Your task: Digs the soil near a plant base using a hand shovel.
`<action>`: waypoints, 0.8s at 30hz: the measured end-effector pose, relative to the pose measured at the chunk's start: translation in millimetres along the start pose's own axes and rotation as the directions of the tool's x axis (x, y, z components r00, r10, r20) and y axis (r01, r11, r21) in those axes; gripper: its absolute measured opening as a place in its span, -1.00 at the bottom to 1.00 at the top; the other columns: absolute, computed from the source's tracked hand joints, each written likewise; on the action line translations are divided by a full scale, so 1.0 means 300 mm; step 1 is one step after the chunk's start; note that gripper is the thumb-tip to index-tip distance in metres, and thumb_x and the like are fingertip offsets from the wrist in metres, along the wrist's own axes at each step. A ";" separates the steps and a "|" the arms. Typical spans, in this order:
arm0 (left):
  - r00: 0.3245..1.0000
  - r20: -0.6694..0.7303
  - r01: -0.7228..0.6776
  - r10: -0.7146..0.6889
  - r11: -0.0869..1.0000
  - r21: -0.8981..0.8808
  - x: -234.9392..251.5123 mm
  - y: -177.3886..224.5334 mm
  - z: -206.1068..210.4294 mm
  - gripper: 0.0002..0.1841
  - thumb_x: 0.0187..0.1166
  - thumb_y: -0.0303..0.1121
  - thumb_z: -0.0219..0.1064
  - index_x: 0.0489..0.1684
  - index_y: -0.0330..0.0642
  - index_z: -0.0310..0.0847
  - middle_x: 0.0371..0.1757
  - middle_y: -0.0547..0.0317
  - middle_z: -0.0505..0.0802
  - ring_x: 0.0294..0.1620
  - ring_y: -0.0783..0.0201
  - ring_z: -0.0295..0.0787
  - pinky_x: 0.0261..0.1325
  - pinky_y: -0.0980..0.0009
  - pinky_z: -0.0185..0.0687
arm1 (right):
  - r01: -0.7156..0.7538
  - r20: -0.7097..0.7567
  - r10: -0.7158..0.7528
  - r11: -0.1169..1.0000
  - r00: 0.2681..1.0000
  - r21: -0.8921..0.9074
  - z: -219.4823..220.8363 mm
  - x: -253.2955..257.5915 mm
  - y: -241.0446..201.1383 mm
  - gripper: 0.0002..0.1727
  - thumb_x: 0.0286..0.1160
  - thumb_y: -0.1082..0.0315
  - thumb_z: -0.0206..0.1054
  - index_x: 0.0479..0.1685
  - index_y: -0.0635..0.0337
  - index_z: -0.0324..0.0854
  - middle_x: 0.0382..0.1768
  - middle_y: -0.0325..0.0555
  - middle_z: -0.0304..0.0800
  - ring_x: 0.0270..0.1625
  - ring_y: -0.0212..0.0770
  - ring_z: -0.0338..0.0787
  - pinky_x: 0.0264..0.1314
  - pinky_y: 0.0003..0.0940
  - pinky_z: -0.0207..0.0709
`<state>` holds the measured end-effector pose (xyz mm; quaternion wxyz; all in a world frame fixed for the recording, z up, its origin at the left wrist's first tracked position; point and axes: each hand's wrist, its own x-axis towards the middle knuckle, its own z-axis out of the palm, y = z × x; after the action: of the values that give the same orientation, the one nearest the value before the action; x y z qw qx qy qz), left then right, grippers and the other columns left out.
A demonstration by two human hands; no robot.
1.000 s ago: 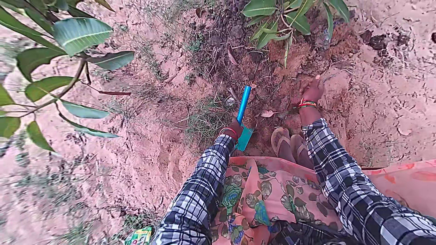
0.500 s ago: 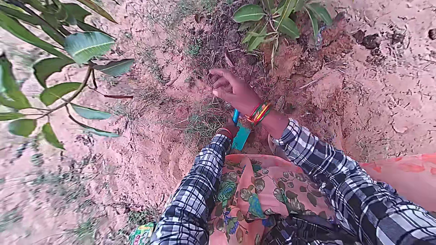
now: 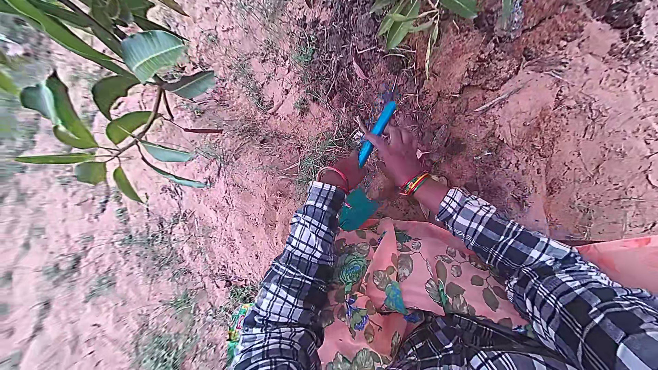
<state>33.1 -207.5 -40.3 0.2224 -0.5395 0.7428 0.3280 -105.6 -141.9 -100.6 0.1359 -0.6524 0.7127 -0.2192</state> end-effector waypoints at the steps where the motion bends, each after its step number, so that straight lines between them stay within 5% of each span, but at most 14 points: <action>1: 0.999 0.044 0.022 -0.024 0.999 0.034 0.005 -0.008 0.022 -0.40 0.85 -0.18 0.14 0.74 -0.32 0.09 0.15 -0.48 0.74 0.02 -0.33 0.81 0.17 -0.29 0.65 | -0.017 -0.020 0.017 1.000 1.000 -0.002 0.040 -0.005 0.003 -0.23 0.31 0.32 0.57 0.63 -0.39 0.53 0.34 0.27 0.59 0.45 0.37 0.53 0.34 0.37 0.38; 3: 0.993 0.100 0.051 -0.059 0.996 0.079 0.049 -0.028 0.089 -0.38 0.84 -0.19 0.14 0.77 -0.32 0.09 0.22 -0.48 0.73 0.09 -0.33 0.80 0.21 -0.29 0.64 | -0.094 0.160 0.090 0.995 0.983 0.022 0.102 -0.016 0.019 -0.42 0.63 0.21 0.36 0.68 -0.27 0.48 0.18 0.28 0.73 0.27 0.32 0.72 0.24 0.30 0.53; 5: 0.993 0.113 0.009 -0.023 0.992 0.128 0.135 -0.048 0.181 -0.44 0.83 -0.16 0.14 0.66 -0.36 0.24 0.29 -0.46 0.73 0.26 -0.34 0.75 0.32 -0.33 0.56 | -0.246 0.431 0.172 0.962 0.886 0.121 0.162 -0.028 0.063 -0.36 0.78 0.18 0.24 0.82 -0.06 0.21 0.22 0.31 0.79 0.24 0.37 0.81 0.25 0.35 0.61; 7: 0.992 0.113 -0.064 0.046 0.985 0.158 0.198 -0.035 0.258 -0.43 0.84 -0.10 0.13 0.64 -0.38 0.32 0.39 -0.44 0.70 0.45 -0.35 0.65 0.48 -0.36 0.44 | -0.417 0.532 0.266 0.890 0.804 0.184 0.211 -0.054 0.112 -0.35 0.76 0.33 0.20 0.82 0.03 0.13 0.24 0.38 0.77 0.26 0.43 0.80 0.28 0.39 0.58; 10: 0.990 0.118 -0.096 0.073 0.975 0.202 0.219 -0.008 0.313 -0.43 0.85 -0.04 0.09 0.62 -0.32 0.36 0.35 -0.41 0.73 0.41 -0.36 0.69 0.41 -0.38 0.50 | -0.594 0.518 0.379 0.725 0.766 0.348 0.232 -0.078 0.171 -0.33 0.58 0.56 0.21 0.73 0.03 0.25 0.31 0.40 0.71 0.28 0.41 0.77 0.26 0.39 0.58; 12: 0.991 0.093 -0.106 0.091 0.980 0.166 0.208 -0.024 0.328 -0.45 0.85 -0.06 0.10 0.60 -0.33 0.37 0.30 -0.42 0.76 0.36 -0.37 0.71 0.37 -0.39 0.51 | -0.643 0.501 0.403 0.490 0.766 0.589 0.255 -0.070 0.199 -0.24 0.50 0.66 0.19 0.77 0.02 0.24 0.45 0.39 0.59 0.29 0.29 0.75 0.23 0.25 0.62; 14: 0.995 0.030 -0.100 0.097 0.989 0.105 0.196 -0.049 0.335 -0.44 0.83 -0.09 0.14 0.60 -0.37 0.37 0.30 -0.45 0.75 0.35 -0.39 0.71 0.38 -0.40 0.50 | -0.579 0.485 0.432 0.114 0.760 0.807 0.270 -0.040 0.192 -0.19 0.43 0.72 0.11 0.78 0.02 0.18 0.50 0.28 0.48 0.17 0.10 0.74 0.07 0.01 0.70; 16: 0.998 -0.008 -0.060 0.060 0.997 0.041 0.180 -0.061 0.350 -0.41 0.83 -0.09 0.14 0.69 -0.33 0.29 0.36 -0.44 0.72 0.40 -0.40 0.68 0.42 -0.42 0.47 | -0.494 0.505 0.430 -0.145 0.749 0.857 0.249 -0.012 0.173 -0.28 0.62 0.65 0.15 0.76 -0.06 0.14 0.46 0.27 0.43 0.06 0.12 0.77 -0.04 -0.01 0.75; 21: 0.968 -0.226 -0.144 0.110 0.980 -0.137 0.240 -0.067 0.401 -0.45 0.84 -0.06 0.13 0.60 -0.31 0.33 0.11 -0.42 0.81 0.12 -0.38 0.80 0.20 -0.40 0.61 | -0.367 0.297 0.332 0.174 0.895 0.914 0.173 0.061 0.184 -0.37 0.64 0.62 0.22 0.69 0.12 0.23 0.31 0.33 0.58 -0.01 0.11 0.83 -0.02 0.02 0.77; 24: 0.889 -0.441 -0.275 0.123 0.914 -0.298 0.254 0.028 0.339 -0.51 0.84 -0.13 0.16 0.51 -0.35 0.31 -0.07 -0.39 0.78 -0.08 -0.31 0.79 0.05 -0.29 0.65 | -0.134 0.075 0.164 0.387 0.984 0.912 0.005 0.153 0.154 -0.41 0.57 0.68 0.20 0.63 0.21 0.36 0.35 0.26 0.59 -0.02 0.00 0.83 0.04 -0.06 0.77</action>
<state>-1.5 -181.7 -160.1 -0.0752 -0.5471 0.7541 0.3553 -150.1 -185.2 -120.2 0.4796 -0.4022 0.5337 -0.5687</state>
